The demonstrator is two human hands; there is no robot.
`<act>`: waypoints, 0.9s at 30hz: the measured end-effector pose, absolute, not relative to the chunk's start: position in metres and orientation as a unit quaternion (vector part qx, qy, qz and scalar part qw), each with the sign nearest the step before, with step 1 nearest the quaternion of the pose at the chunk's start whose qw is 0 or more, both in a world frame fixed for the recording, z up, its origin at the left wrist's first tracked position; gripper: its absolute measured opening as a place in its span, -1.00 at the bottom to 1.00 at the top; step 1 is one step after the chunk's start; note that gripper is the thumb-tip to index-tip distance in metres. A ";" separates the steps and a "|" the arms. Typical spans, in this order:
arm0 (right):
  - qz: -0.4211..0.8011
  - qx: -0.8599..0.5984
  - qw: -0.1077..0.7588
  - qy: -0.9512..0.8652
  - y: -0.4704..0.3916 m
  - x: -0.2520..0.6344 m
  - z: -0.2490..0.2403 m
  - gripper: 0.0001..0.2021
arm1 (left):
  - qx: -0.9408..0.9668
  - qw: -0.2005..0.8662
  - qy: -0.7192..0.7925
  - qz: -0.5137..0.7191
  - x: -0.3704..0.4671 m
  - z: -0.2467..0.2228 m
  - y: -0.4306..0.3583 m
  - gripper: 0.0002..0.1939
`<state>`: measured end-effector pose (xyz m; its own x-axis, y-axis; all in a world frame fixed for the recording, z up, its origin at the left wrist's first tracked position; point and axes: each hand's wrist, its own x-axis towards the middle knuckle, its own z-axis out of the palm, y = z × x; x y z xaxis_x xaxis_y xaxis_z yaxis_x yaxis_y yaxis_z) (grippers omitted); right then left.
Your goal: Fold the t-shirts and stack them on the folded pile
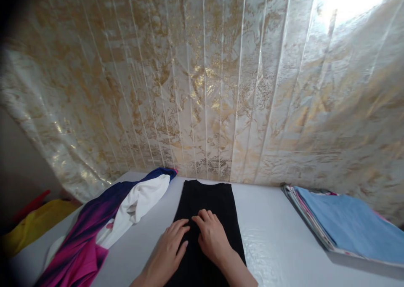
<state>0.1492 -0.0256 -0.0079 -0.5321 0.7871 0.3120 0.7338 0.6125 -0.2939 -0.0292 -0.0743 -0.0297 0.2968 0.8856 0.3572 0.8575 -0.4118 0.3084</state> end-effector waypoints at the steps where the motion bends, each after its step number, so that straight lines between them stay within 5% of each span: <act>1: 0.061 -0.435 0.210 -0.874 -0.022 0.147 -0.011 -0.46 | 0.806 0.027 0.539 0.242 -0.029 -0.030 -0.074 -0.64; 9: 0.107 -0.476 0.258 -0.834 -0.010 0.149 -0.025 -0.76 | 0.828 -0.002 0.514 0.225 -0.033 -0.026 -0.076 -0.62; 27: 0.140 -0.491 0.290 -0.809 -0.009 0.149 -0.023 -0.83 | 0.901 -0.231 0.302 0.206 -0.034 -0.045 -0.095 -0.72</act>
